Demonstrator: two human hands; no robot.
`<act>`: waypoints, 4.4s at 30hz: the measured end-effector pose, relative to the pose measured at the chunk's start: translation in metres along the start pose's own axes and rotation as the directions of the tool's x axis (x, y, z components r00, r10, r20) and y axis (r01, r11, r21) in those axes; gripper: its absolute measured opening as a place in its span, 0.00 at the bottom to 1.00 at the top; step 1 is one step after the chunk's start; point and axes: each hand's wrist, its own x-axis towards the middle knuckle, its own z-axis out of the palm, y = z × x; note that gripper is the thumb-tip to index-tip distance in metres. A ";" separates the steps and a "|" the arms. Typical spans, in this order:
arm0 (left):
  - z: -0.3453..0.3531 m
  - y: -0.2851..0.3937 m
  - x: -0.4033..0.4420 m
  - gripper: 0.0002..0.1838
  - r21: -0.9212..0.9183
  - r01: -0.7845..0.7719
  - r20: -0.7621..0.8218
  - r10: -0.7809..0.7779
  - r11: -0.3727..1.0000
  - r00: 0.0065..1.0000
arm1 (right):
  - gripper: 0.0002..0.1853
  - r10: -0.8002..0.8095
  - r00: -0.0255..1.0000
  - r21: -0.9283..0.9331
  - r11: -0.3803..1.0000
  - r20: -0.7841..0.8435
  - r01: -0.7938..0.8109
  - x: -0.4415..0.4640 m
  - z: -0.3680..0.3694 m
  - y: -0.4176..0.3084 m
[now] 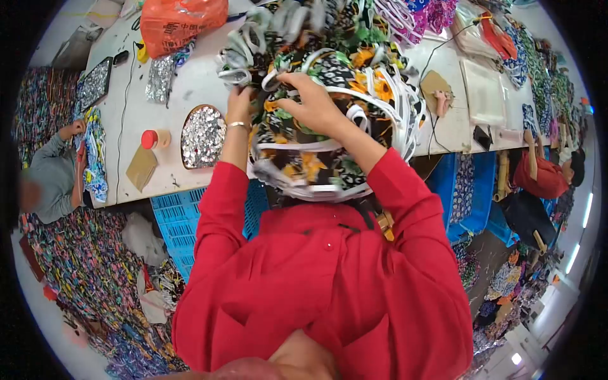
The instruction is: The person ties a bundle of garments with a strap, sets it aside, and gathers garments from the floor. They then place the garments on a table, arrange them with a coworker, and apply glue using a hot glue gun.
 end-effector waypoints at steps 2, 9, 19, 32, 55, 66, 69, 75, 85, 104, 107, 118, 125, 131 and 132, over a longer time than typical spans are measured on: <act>0.020 0.011 -0.033 0.23 0.065 -0.228 0.069 0.224 0.971 0.972 | 0.22 -0.090 0.994 -0.034 0.995 0.067 0.093 0.004 -0.018 -0.022; 0.064 0.017 -0.083 0.35 0.483 -0.675 0.213 0.673 0.558 0.708 | 0.25 -0.249 0.959 -0.713 0.697 -0.137 0.080 -0.043 -0.087 -0.026; 0.040 0.066 -0.066 0.28 0.726 -0.609 0.562 0.234 0.320 0.793 | 0.29 0.059 0.986 -0.546 0.837 0.157 0.037 -0.162 -0.022 -0.010; 0.082 -0.001 -0.197 0.14 0.584 -0.800 0.706 0.401 0.136 0.583 | 0.12 0.022 0.915 -0.087 0.996 0.403 0.015 -0.093 -0.145 -0.030; 0.141 0.003 -0.126 0.10 0.549 -0.826 0.642 0.697 -0.127 0.320 | 0.12 -0.419 0.880 -0.327 0.819 0.223 0.472 0.034 -0.141 0.096; 0.171 0.070 -0.076 0.12 0.461 -0.774 0.526 0.569 0.435 0.633 | 0.11 -0.085 0.952 -0.166 0.986 -0.293 0.037 0.040 -0.137 0.101; 0.166 0.035 -0.030 0.13 0.577 -0.791 0.473 0.707 0.203 0.526 | 0.11 -0.040 0.993 -0.452 0.892 -0.110 -0.014 0.018 -0.114 0.105; 0.161 0.029 -0.035 0.18 0.550 -0.809 0.481 0.715 0.205 0.508 | 0.10 -0.089 0.971 -0.241 0.970 -0.222 0.034 0.001 -0.102 0.120; 0.165 0.030 -0.028 0.16 0.585 -0.752 0.439 0.662 0.303 0.608 | 0.06 0.395 0.854 0.488 0.702 0.338 -0.518 -0.032 -0.146 0.100; 0.167 0.038 -0.030 0.28 0.639 -0.727 0.517 0.559 0.252 0.648 | 0.09 -0.035 0.994 -0.498 0.867 -0.102 -0.021 0.018 -0.103 0.094; 0.167 0.043 -0.025 0.29 0.629 -0.731 0.514 0.565 0.264 0.646 | 0.11 -0.197 0.956 -0.517 0.854 -0.219 0.057 0.028 -0.096 0.097; 0.166 0.041 -0.022 0.27 0.574 -0.754 0.500 0.592 0.320 0.632 | 0.07 0.254 0.964 0.316 0.923 -0.079 -0.218 0.019 -0.094 0.119; 0.166 0.035 -0.019 0.24 0.584 -0.739 0.455 0.619 0.336 0.640 | 0.05 0.040 0.975 -0.097 0.993 -0.220 -0.063 0.011 -0.082 0.105; 0.162 0.040 -0.014 0.25 0.542 -0.734 0.487 0.559 0.409 0.671 | 0.07 -0.177 0.896 -0.256 0.964 -0.407 0.075 -0.001 -0.090 0.123; 0.161 0.039 -0.013 0.25 0.526 -0.738 0.500 0.548 0.423 0.671 | 0.08 -0.051 0.912 -0.188 0.982 -0.406 -0.028 -0.008 -0.088 0.127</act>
